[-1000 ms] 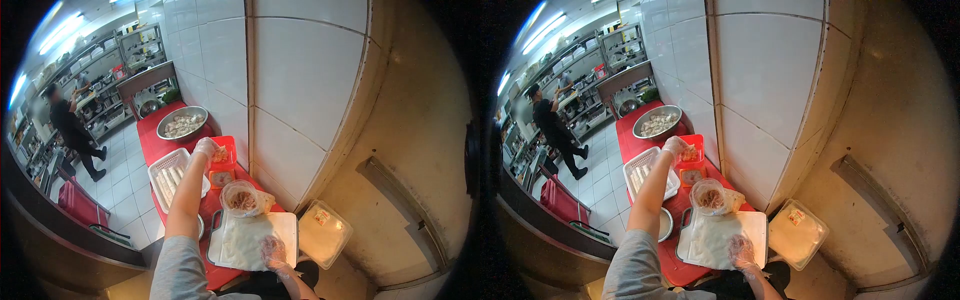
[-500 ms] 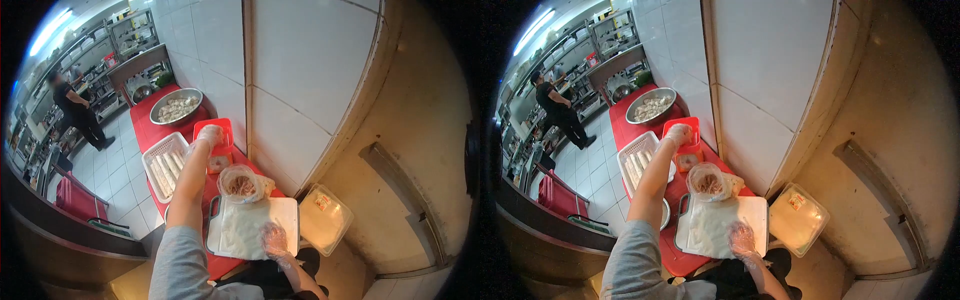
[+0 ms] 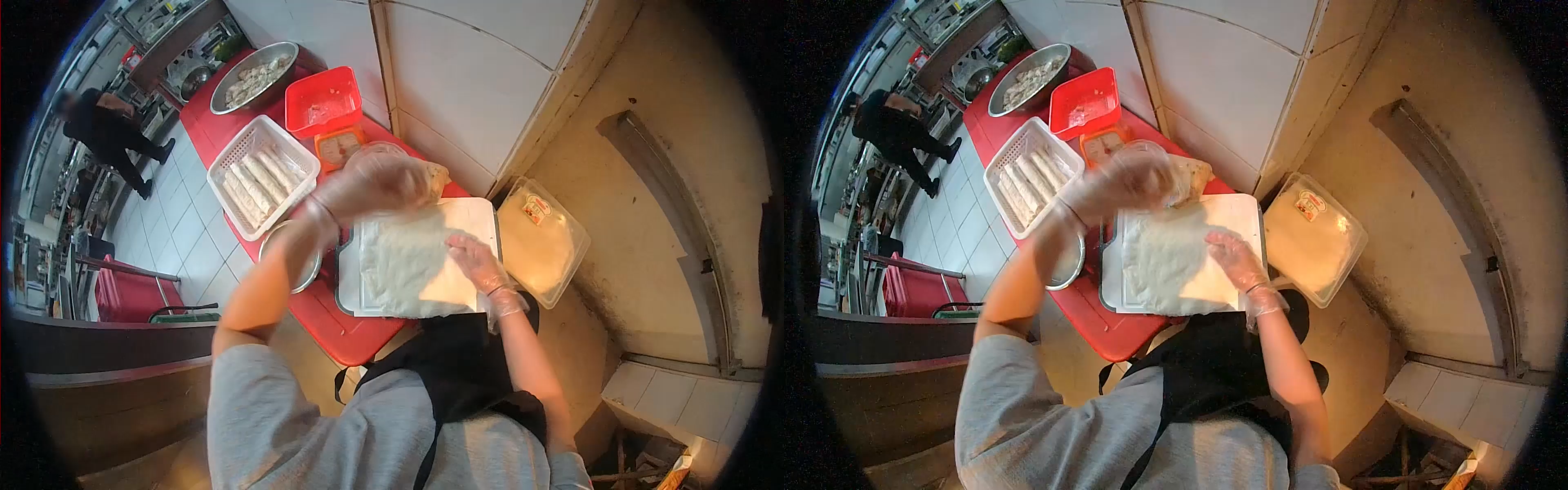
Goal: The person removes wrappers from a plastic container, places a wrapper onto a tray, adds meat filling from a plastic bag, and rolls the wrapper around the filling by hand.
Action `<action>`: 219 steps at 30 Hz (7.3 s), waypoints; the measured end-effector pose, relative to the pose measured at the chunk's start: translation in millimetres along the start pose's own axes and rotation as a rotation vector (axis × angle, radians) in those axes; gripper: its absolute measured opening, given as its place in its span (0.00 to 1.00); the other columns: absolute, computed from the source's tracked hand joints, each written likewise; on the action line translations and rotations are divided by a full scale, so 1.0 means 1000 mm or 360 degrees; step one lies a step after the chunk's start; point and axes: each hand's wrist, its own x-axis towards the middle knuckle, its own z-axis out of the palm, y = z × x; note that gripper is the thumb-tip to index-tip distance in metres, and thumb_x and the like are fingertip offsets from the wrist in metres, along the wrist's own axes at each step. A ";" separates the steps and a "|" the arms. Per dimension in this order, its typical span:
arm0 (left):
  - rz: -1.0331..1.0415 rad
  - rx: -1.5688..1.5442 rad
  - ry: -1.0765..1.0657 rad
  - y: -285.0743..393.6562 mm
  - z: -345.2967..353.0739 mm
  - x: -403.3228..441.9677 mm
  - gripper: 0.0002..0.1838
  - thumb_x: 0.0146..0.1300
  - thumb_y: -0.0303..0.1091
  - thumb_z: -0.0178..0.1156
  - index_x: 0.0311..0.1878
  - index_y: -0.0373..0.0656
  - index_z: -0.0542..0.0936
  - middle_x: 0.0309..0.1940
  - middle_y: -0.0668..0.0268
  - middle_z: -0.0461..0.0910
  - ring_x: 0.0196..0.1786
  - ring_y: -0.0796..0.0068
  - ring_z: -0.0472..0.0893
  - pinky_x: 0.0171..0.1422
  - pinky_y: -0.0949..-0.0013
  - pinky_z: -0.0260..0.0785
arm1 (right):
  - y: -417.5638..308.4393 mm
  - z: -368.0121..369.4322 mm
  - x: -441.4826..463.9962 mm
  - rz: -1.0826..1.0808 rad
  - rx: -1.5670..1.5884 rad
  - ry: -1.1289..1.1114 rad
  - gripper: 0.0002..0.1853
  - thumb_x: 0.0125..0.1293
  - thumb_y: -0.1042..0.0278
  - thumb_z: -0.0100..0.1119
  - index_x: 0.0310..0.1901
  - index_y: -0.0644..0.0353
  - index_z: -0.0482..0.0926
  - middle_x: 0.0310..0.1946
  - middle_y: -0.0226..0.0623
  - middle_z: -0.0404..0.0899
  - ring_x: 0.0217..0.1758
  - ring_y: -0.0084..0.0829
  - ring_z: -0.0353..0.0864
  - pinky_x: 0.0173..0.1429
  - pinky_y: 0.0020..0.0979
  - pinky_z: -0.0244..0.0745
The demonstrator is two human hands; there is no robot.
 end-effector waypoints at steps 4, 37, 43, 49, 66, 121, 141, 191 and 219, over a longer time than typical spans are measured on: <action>-0.0583 -0.1098 0.0124 0.055 0.113 -0.017 0.46 0.51 0.35 0.75 0.73 0.43 0.63 0.53 0.56 0.76 0.56 0.59 0.77 0.63 0.61 0.69 | 0.000 -0.002 -0.003 0.0039 0.0491 -0.0053 0.26 0.68 0.61 0.64 0.64 0.59 0.74 0.63 0.40 0.75 0.68 0.32 0.71 0.73 0.33 0.63; -0.0767 -0.1815 0.0766 0.077 0.188 -0.059 0.17 0.58 0.20 0.68 0.51 0.42 0.85 0.52 0.59 0.82 0.52 0.64 0.84 0.57 0.65 0.77 | 0.001 0.037 -0.011 -0.0572 -0.0302 -0.0023 0.20 0.52 0.61 0.73 0.47 0.54 0.82 0.42 0.41 0.81 0.47 0.44 0.79 0.59 0.43 0.71; -0.0456 -0.1078 0.0702 0.059 0.212 -0.073 0.26 0.58 0.21 0.68 0.61 0.46 0.79 0.53 0.60 0.81 0.55 0.61 0.81 0.61 0.63 0.74 | -0.012 0.042 -0.006 -0.0487 -0.1197 -0.0279 0.23 0.54 0.58 0.71 0.52 0.51 0.83 0.43 0.38 0.82 0.52 0.42 0.78 0.68 0.40 0.65; -0.0922 -0.0959 0.0415 0.087 0.162 -0.066 0.20 0.59 0.30 0.71 0.55 0.43 0.83 0.51 0.61 0.83 0.53 0.60 0.82 0.59 0.63 0.73 | -0.038 0.030 -0.019 -0.0542 -0.0659 -0.0198 0.13 0.52 0.62 0.70 0.40 0.53 0.86 0.38 0.40 0.82 0.48 0.43 0.80 0.60 0.41 0.71; -0.0502 -0.0576 0.0572 0.051 0.192 -0.096 0.27 0.53 0.33 0.75 0.58 0.42 0.80 0.54 0.59 0.83 0.56 0.59 0.82 0.63 0.60 0.72 | -0.026 0.063 0.000 -0.0639 -0.0996 -0.0084 0.11 0.46 0.57 0.70 0.31 0.50 0.83 0.31 0.34 0.80 0.43 0.40 0.80 0.52 0.45 0.70; -0.0809 -0.0506 0.0646 0.054 0.180 -0.126 0.15 0.54 0.38 0.72 0.46 0.51 0.88 0.42 0.62 0.86 0.48 0.58 0.83 0.58 0.58 0.72 | -0.023 0.099 -0.004 -0.0635 -0.1178 -0.0078 0.08 0.58 0.58 0.63 0.34 0.52 0.81 0.35 0.39 0.80 0.45 0.43 0.81 0.52 0.44 0.74; -0.0712 -0.0373 0.0561 0.055 0.174 -0.096 0.11 0.56 0.45 0.69 0.41 0.56 0.89 0.37 0.63 0.84 0.42 0.56 0.81 0.48 0.56 0.72 | -0.025 0.062 -0.024 -0.0635 -0.0970 0.0139 0.18 0.48 0.62 0.73 0.44 0.51 0.87 0.42 0.36 0.80 0.51 0.41 0.77 0.59 0.44 0.70; -0.0412 -0.0050 0.0559 0.081 0.190 -0.033 0.14 0.57 0.41 0.64 0.48 0.57 0.85 0.34 0.69 0.85 0.40 0.62 0.82 0.50 0.55 0.66 | -0.005 0.012 -0.043 -0.0623 -0.0959 0.0136 0.17 0.46 0.64 0.76 0.39 0.56 0.86 0.37 0.37 0.79 0.46 0.42 0.79 0.52 0.41 0.75; -0.0525 -0.0078 0.0339 0.096 0.204 -0.008 0.19 0.55 0.39 0.65 0.52 0.50 0.82 0.35 0.64 0.84 0.44 0.61 0.81 0.55 0.54 0.66 | -0.016 -0.020 -0.063 -0.0445 -0.1113 -0.0029 0.35 0.44 0.66 0.77 0.59 0.52 0.79 0.52 0.39 0.79 0.57 0.43 0.78 0.61 0.40 0.74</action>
